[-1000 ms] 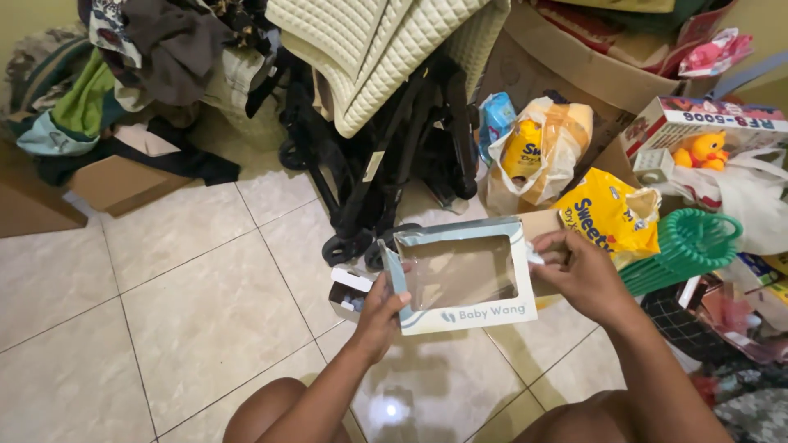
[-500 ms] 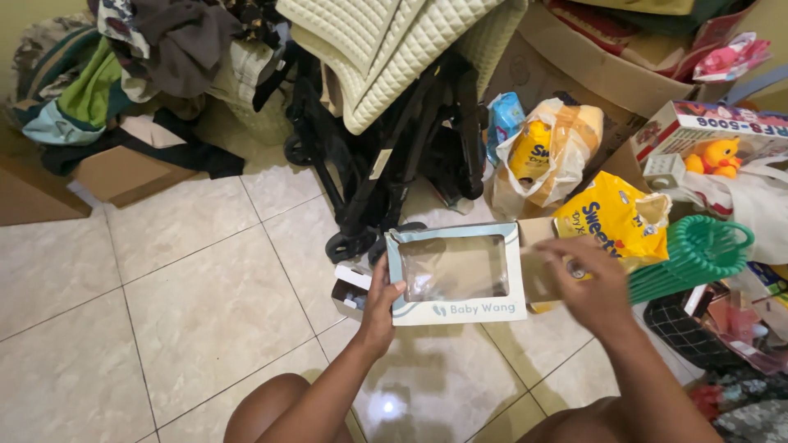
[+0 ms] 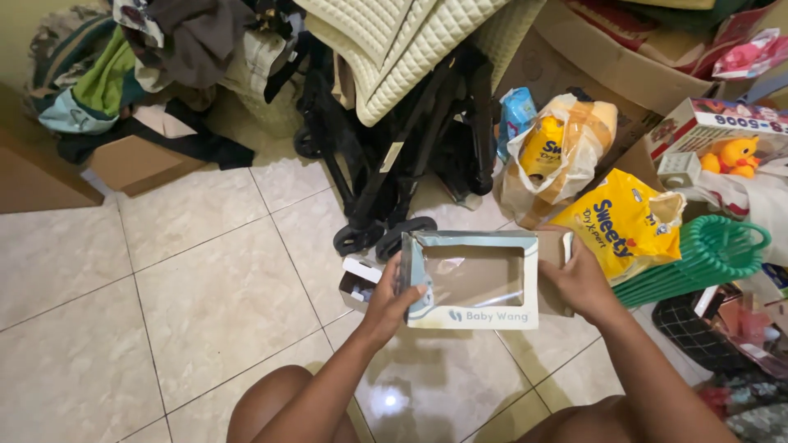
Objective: The person is unboxing a set of products, possibly baby items, and organizing them on the floor near a stroller and storage rack.
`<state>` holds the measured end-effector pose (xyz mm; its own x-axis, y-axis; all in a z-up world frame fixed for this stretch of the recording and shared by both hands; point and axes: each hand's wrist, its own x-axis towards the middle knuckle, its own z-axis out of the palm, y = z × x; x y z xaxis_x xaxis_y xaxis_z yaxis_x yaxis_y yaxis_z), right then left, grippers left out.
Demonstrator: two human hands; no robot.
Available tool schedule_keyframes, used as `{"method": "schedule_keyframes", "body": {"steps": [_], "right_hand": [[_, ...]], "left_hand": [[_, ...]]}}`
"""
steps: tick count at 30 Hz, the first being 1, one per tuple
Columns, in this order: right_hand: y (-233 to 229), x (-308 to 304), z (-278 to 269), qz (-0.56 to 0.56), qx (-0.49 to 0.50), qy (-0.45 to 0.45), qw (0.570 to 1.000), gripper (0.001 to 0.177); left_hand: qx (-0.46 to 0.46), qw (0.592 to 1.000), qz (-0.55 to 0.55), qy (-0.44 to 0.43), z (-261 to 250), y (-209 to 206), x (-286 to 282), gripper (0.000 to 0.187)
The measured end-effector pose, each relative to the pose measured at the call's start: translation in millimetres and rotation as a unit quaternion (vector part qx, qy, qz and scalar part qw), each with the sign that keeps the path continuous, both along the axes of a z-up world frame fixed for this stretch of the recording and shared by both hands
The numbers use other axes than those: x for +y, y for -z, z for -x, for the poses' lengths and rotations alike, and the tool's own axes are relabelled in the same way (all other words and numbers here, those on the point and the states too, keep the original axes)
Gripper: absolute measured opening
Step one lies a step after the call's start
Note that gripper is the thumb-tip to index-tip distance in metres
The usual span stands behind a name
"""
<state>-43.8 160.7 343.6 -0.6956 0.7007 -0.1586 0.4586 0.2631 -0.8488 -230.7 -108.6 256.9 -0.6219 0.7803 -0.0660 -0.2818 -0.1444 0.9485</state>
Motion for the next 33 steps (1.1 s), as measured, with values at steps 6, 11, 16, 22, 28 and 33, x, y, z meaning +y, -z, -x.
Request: {"method": "schedule_keyframes", "body": {"steps": [6, 11, 16, 22, 28, 33], "right_hand": [[-14.0, -31.4, 11.6, -0.045, 0.099, -0.032, 0.994, 0.053], [-12.2, -53.6, 14.5, -0.199, 0.069, -0.006, 0.978, 0.057], [9.7, -59.8, 22.7, -0.132, 0.11, -0.004, 0.985, 0.046], [8.4, -70.0, 29.0, -0.139, 0.114, 0.007, 0.984, 0.047], [15.0, -67.2, 32.2, -0.156, 0.134, 0.014, 0.978, 0.052], [33.0, -70.6, 29.4, -0.137, 0.137, -0.009, 0.981, 0.052]], "left_hand": [[-0.037, 0.999, 0.012, 0.004, 7.2, -1.5, -2.5, 0.08], [0.081, 0.994, 0.069, -0.023, 8.3, 0.3, 0.7, 0.081], [0.111, 0.975, 0.19, -0.03, 5.1, -32.5, -2.8, 0.076], [0.166, 0.967, 0.176, -0.078, 9.5, -49.4, -8.1, 0.069], [0.134, 0.974, 0.174, -0.062, 12.8, -56.4, -15.1, 0.073], [0.144, 0.984, 0.1, -0.007, 15.8, -26.3, -11.8, 0.083]]}}
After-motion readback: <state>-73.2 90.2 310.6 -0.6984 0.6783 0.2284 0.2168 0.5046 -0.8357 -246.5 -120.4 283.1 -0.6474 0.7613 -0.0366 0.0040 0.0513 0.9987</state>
